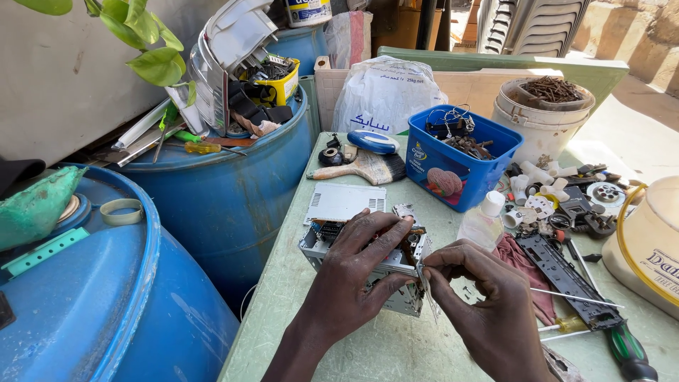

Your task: Assembling a car stereo unit by fitting circuit boards and internal components into a metal chassis

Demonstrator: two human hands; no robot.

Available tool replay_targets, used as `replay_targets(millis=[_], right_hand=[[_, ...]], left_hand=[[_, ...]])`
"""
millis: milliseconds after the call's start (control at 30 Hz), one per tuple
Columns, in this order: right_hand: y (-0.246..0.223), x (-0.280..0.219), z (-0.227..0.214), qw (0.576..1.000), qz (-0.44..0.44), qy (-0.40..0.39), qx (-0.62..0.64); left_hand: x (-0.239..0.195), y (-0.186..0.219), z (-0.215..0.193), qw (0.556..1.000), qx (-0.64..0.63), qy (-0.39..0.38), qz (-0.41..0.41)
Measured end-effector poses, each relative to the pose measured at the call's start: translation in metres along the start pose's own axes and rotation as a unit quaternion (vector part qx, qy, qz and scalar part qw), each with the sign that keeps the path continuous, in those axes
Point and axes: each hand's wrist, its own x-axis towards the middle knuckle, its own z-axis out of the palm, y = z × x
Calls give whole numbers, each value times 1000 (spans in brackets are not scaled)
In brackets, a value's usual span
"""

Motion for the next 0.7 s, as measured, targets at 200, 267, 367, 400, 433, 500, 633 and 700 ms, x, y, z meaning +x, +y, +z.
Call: replay_targets(millis=[200, 267, 367, 400, 433, 500, 633, 700], right_hand=[[4, 0, -2, 999, 31, -17, 31], [6, -1, -2, 998, 41, -17, 32], [6, -1, -2, 998, 51, -18, 32], [6, 0, -2, 998, 51, -20, 31], [6, 0, -3, 998, 52, -19, 31], [5, 0, -3, 998, 51, -22, 30], [4, 1, -4, 999, 42, -29, 14], [2, 2, -5, 998, 49, -34, -9]], left_hand=[[0, 0, 0, 1000, -3, -3, 2], [0, 0, 0, 1000, -2, -3, -1], [0, 1, -1, 1000, -3, 0, 0], [1, 1, -1, 1000, -7, 2, 3], [0, 1, 0, 1000, -7, 2, 3], [-1, 0, 0, 1000, 0, -5, -4], [1, 2, -1, 1000, -1, -3, 5], [0, 2, 0, 1000, 5, -5, -3]])
